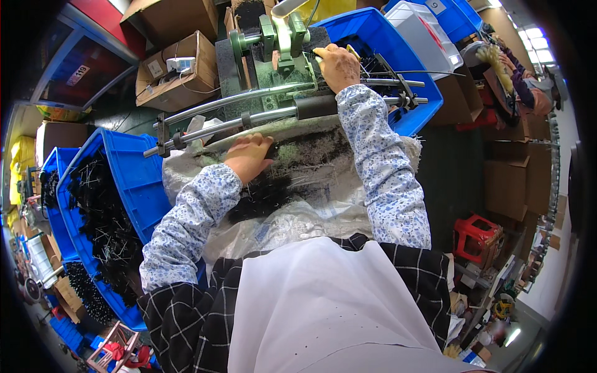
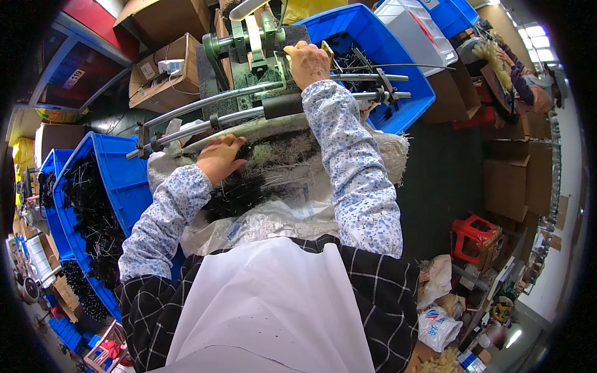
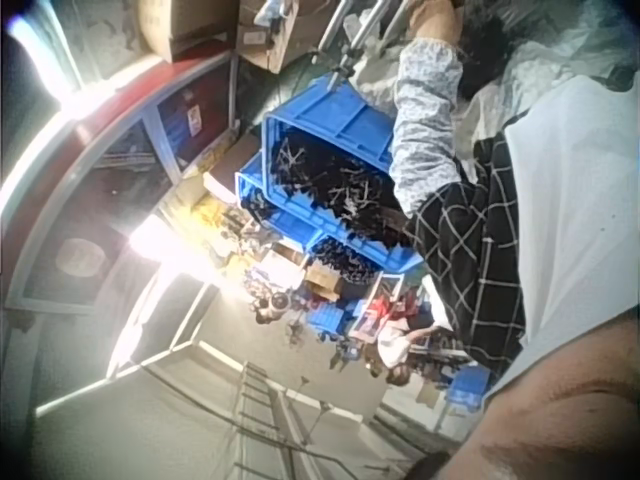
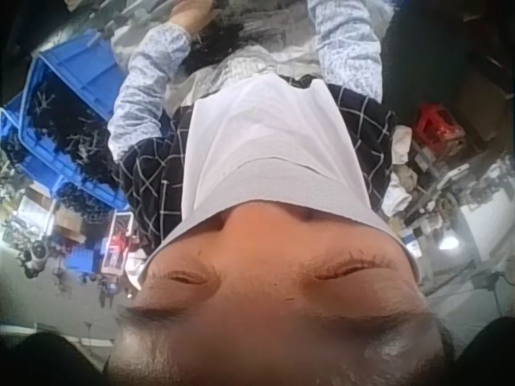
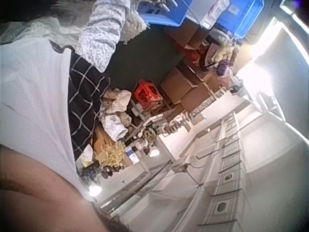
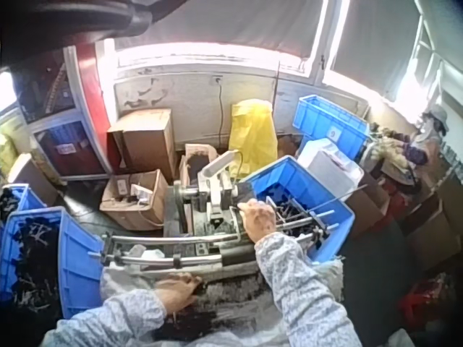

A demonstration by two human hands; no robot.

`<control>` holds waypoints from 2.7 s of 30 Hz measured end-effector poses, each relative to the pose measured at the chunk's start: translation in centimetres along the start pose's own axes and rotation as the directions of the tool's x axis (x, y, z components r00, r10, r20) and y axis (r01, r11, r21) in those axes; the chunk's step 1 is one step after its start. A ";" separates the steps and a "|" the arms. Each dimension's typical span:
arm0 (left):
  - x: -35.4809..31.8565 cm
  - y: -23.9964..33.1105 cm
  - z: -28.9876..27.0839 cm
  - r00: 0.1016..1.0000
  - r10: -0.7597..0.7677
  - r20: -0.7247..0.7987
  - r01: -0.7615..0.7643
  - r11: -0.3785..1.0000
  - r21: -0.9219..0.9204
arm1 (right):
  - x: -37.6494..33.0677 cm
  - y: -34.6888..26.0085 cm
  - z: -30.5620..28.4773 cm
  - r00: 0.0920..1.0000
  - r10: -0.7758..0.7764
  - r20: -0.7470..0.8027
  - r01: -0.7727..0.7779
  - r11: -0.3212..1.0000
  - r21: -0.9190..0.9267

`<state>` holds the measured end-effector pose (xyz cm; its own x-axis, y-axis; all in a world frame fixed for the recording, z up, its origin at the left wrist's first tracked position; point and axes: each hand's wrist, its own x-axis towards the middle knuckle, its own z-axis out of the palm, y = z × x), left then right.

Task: Processing or assembling small plastic or rubber components using a workbench machine.

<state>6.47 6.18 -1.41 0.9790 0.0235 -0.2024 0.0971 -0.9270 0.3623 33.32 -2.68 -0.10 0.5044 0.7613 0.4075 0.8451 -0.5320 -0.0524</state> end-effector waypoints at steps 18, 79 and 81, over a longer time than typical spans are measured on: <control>-0.7 1.7 -3.9 0.970 0.169 -0.175 -0.207 0.952 -0.224 | -0.7 1.8 -1.3 0.988 0.153 0.022 -0.150 0.984 -0.095; -1.6 -3.7 -0.1 0.843 -0.402 0.357 0.501 0.829 -0.247 | -0.1 -0.1 -0.9 0.995 0.073 0.063 -0.078 0.994 0.075; -1.3 -3.7 0.0 0.834 -0.395 0.386 0.514 0.810 -0.282 | 0.1 0.3 -0.7 0.992 0.095 0.085 -0.101 0.993 0.066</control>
<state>4.81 9.63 -2.46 0.7089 0.2415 -0.6627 0.6326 -0.6333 0.4459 33.47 -3.03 0.57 0.5956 0.7362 0.3213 0.7999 -0.5802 -0.1532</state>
